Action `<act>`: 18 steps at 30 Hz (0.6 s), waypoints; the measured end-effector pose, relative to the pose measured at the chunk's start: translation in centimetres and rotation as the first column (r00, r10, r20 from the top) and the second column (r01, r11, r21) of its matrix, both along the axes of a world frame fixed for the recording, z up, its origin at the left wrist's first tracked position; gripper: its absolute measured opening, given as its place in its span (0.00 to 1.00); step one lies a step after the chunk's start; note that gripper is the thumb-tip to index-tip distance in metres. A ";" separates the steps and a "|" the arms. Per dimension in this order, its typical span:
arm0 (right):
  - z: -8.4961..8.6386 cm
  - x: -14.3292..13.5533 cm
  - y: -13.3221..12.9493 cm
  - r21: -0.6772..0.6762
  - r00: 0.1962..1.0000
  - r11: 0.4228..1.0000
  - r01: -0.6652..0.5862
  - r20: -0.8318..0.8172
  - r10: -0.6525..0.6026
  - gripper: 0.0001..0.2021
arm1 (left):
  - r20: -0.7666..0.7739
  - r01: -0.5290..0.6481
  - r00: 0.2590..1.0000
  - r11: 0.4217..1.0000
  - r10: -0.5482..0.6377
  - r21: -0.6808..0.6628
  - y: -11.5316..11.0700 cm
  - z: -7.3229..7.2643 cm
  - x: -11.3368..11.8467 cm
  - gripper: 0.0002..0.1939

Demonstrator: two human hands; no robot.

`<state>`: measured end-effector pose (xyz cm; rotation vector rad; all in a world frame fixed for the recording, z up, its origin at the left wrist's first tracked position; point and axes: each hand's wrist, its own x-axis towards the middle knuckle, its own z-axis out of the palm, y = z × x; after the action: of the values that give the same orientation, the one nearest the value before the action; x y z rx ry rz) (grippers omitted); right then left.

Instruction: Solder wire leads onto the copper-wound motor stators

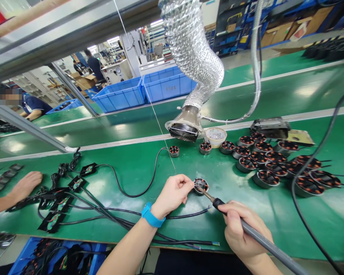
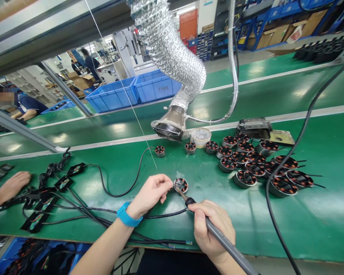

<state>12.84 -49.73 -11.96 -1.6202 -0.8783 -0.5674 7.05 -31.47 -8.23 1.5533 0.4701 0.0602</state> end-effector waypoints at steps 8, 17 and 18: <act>-1.3 -0.4 -0.1 0.027 0.968 0.986 0.165 -0.198 -0.156 0.10 | -0.002 0.002 1.000 1.000 -0.002 0.002 0.0 0.1 0.1 0.17; -1.2 -0.5 0.2 0.050 0.969 0.988 0.144 -0.212 -0.131 0.10 | -0.007 0.001 1.000 1.000 -0.001 -0.010 0.1 0.1 0.0 0.18; -1.1 -0.5 0.2 0.054 0.968 0.987 0.150 -0.209 -0.135 0.10 | -0.008 0.000 1.000 1.000 0.000 -0.012 0.0 0.2 0.0 0.18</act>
<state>12.37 -49.55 -13.09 -1.6542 -0.5872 -0.5135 7.09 -31.42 -8.06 1.5420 0.4759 0.0506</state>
